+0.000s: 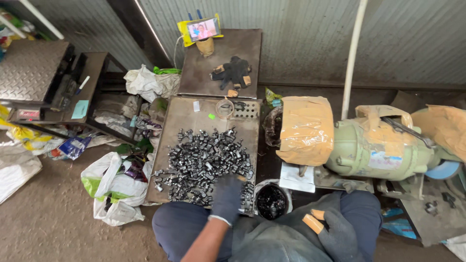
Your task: The person sits at a bench grinder and grinds small metal workpieces one at a time, holding each piece against the spinning wheel with both gloved hands until sparks fly, then places the ground piece on a tray with a large pile of similar pieces and picks up the next one.
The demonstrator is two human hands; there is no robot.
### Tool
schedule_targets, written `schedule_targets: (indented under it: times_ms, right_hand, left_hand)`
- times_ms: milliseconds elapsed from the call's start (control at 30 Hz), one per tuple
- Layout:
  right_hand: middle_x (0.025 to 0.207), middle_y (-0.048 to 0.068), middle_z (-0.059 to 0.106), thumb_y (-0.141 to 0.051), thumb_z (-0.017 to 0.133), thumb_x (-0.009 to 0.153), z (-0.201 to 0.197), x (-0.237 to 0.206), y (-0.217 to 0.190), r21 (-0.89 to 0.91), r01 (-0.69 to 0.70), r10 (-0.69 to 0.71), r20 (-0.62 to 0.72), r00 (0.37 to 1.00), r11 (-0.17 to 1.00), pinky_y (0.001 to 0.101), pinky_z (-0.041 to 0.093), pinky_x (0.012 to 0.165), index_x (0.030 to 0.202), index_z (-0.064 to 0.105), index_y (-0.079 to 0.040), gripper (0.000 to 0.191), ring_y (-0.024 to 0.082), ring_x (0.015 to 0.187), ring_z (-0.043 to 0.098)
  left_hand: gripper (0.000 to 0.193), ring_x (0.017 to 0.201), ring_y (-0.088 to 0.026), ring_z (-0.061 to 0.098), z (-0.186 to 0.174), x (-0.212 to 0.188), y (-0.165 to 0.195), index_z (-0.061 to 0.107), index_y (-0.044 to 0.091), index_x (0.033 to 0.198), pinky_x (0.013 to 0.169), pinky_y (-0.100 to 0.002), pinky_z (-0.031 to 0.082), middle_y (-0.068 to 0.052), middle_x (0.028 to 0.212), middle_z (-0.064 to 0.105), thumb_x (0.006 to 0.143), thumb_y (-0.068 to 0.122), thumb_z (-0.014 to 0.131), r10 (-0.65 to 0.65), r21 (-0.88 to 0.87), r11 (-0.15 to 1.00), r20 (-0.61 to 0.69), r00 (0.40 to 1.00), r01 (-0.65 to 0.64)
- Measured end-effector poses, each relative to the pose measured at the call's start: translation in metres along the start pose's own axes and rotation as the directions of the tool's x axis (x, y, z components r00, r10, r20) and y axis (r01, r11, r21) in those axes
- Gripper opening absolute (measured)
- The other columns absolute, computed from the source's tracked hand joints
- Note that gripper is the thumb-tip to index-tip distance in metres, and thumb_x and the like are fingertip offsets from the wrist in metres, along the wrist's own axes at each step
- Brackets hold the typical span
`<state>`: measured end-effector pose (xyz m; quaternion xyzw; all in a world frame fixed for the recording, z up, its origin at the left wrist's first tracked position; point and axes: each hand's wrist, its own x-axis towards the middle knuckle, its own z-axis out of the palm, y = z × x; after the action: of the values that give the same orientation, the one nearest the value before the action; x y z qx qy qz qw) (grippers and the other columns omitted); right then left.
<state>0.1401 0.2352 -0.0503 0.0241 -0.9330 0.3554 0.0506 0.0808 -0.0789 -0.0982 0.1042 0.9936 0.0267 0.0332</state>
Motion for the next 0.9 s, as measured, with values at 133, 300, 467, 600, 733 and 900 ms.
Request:
schedule_targets:
  times_ms: [133,300,467,600,733,900]
  right_hand:
    - [0.09,0.008,0.075,-0.03,0.085,0.072,-0.005,-0.002,0.004,0.017,-0.095,0.094,0.07,0.993,0.995,0.0317,0.057,0.069,0.095,0.076,-0.006,0.035,0.023,0.076,0.073]
    - [0.088,0.008,0.074,-0.029,0.083,0.073,-0.011,0.013,-0.014,0.125,0.087,-0.098,0.091,0.991,0.988,0.033,0.056,0.073,0.097,0.076,-0.005,0.034,0.025,0.082,0.072]
    - [0.083,0.009,0.072,-0.031,0.084,0.075,-0.01,0.024,-0.034,0.184,-0.014,-0.025,0.21,0.977,0.983,0.0328,0.055,0.068,0.099,0.078,-0.006,0.035,0.023,0.075,0.072]
    - [0.082,0.008,0.074,-0.031,0.085,0.075,-0.008,0.027,-0.044,0.239,-0.022,-0.042,0.262,0.964,0.971,0.0314,0.056,0.069,0.101,0.078,-0.006,0.037,0.021,0.074,0.073]
    - [0.095,0.003,0.078,-0.028,0.084,0.08,-0.017,0.031,-0.055,0.147,-0.161,0.085,0.422,0.903,0.976,0.027,0.056,0.08,0.106,0.077,-0.007,0.034,0.013,0.089,0.074]
    - [0.104,0.005,0.074,-0.023,0.077,0.086,-0.021,0.038,-0.077,0.461,-0.492,0.144,0.605,0.783,0.738,0.0276,0.055,0.082,0.132,0.064,-0.009,0.049,0.012,0.093,0.065]
  left_hand:
    - [0.038,0.102,-0.032,0.062,0.016,0.004,-0.062,0.063,0.015,0.116,0.087,-0.046,0.047,-0.009,0.118,0.062,0.078,0.011,0.059,0.076,0.032,0.997,-0.157,0.985,-0.072]
    - [0.04,0.103,-0.031,0.063,0.008,0.018,-0.068,0.058,0.014,0.132,0.085,-0.044,0.051,-0.011,0.117,0.059,0.092,0.011,0.055,-0.048,-0.015,0.999,0.091,0.995,0.05]
    - [0.05,0.1,-0.032,0.063,0.006,0.007,-0.057,0.056,0.007,0.133,0.084,-0.044,0.05,-0.016,0.119,0.059,0.084,0.01,0.057,0.051,0.073,0.996,0.003,0.999,-0.051]
    - [0.044,0.1,-0.033,0.064,0.011,0.0,-0.064,0.059,0.009,0.126,0.085,-0.044,0.052,-0.016,0.126,0.061,0.083,0.008,0.058,0.102,0.05,0.994,-0.067,0.992,-0.099]
    - [0.045,0.106,-0.031,0.066,0.001,0.0,-0.046,0.059,0.01,0.131,0.091,-0.042,0.053,-0.013,0.12,0.066,0.086,0.004,0.064,-0.111,-0.334,0.935,0.03,0.993,0.115]
    - [0.052,0.098,-0.018,0.068,-0.052,-0.026,0.055,0.057,0.004,0.134,0.088,-0.032,0.056,-0.01,0.107,0.071,0.085,0.005,0.074,-0.127,-0.961,-0.225,0.194,0.973,0.162]
